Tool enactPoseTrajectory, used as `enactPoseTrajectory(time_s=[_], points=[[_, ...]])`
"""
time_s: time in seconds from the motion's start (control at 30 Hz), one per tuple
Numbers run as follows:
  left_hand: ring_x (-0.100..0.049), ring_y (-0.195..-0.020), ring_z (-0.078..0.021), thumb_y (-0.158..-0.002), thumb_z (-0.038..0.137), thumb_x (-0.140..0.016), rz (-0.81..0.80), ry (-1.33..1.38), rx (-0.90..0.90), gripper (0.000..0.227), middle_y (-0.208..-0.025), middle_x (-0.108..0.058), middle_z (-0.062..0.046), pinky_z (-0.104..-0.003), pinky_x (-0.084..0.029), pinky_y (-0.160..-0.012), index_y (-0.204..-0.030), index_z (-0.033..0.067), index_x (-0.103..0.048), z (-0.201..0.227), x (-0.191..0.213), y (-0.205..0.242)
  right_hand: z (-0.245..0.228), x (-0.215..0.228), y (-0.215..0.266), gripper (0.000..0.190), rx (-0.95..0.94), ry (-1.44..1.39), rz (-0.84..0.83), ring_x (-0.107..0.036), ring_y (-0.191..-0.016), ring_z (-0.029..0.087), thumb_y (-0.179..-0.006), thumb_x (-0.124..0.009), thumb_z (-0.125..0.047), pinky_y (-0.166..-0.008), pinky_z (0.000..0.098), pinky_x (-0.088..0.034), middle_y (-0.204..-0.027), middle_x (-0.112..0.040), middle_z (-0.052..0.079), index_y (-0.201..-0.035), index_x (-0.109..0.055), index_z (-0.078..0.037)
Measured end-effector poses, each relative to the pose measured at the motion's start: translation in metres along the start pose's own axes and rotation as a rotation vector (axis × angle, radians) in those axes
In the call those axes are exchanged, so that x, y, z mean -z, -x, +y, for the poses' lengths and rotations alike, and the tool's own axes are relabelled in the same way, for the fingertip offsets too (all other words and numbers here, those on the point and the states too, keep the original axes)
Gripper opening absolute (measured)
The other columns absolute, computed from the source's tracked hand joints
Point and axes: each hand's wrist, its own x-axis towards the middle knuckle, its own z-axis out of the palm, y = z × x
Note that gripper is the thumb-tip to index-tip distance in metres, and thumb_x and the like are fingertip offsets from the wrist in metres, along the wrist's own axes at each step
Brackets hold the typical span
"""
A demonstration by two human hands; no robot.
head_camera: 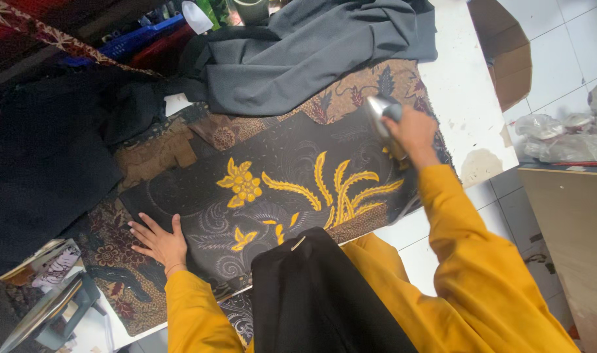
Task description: The person irons a piece of dark fabric on a patterned ironing board. They repeatedly smooth the fabric, use an iron to press it, and adjust its position. The person also briefly handles a small wrapped bundle before returning to ironing.
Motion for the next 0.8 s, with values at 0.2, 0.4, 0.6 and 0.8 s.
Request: enactPoseTrajectory(time_s=[0.2,0.4,0.6,0.8], points=[[-0.007,-0.162,-0.0426,-0.102,0.064,-0.051,0.158,-0.008,-0.053,0.098,-0.174,-0.001,-0.027,-0.070,-0.004,-0.125,-0.169,0.0032,-0.014,0.045,0.003,0.025,0.157,0.019,-0.071,0.046,-0.047,0.091,0.185,-0.064,-0.102,0.043,-0.077,-0.081,-0.042,-0.082,0.0573,-0.047,-0.104,-0.074,0.017,-0.113,-0.078,-0.015],[-0.014,-0.159,-0.0384,-0.096,0.042,-0.067,0.148,0.038,-0.458,0.089,-0.172,-0.019,-0.023,-0.063,-0.008,-0.124,-0.164,0.0013,-0.027,0.185,-0.034,0.064,0.193,-0.031,-0.071,0.026,-0.256,-1.424,0.518,-0.059,-0.108,0.020,-0.102,-0.078,-0.015,-0.094,0.0415,-0.051,-0.114,-0.064,0.003,-0.120,-0.061,-0.010],[-0.020,-0.158,-0.0264,-0.094,0.046,-0.067,-0.035,0.062,-0.974,0.083,-0.170,-0.024,-0.010,-0.056,-0.016,-0.126,-0.159,0.0088,-0.032,0.343,-0.086,0.102,0.176,-0.051,-0.055,0.032,-0.294,-1.524,0.447,-0.059,-0.115,0.016,-0.107,-0.071,-0.015,-0.094,0.0387,-0.045,-0.133,-0.063,0.005,-0.134,-0.056,-0.008],[-0.018,-0.159,-0.0218,-0.094,0.051,-0.063,-0.052,0.161,-1.131,0.085,-0.171,-0.021,-0.005,-0.051,-0.017,-0.130,-0.162,0.0131,-0.026,0.401,-0.096,0.116,0.057,-0.084,0.025,0.058,-0.132,-0.902,0.464,-0.040,-0.151,0.035,-0.115,-0.066,-0.026,-0.129,0.0496,-0.027,-0.162,-0.041,0.023,-0.156,-0.036,0.004]])
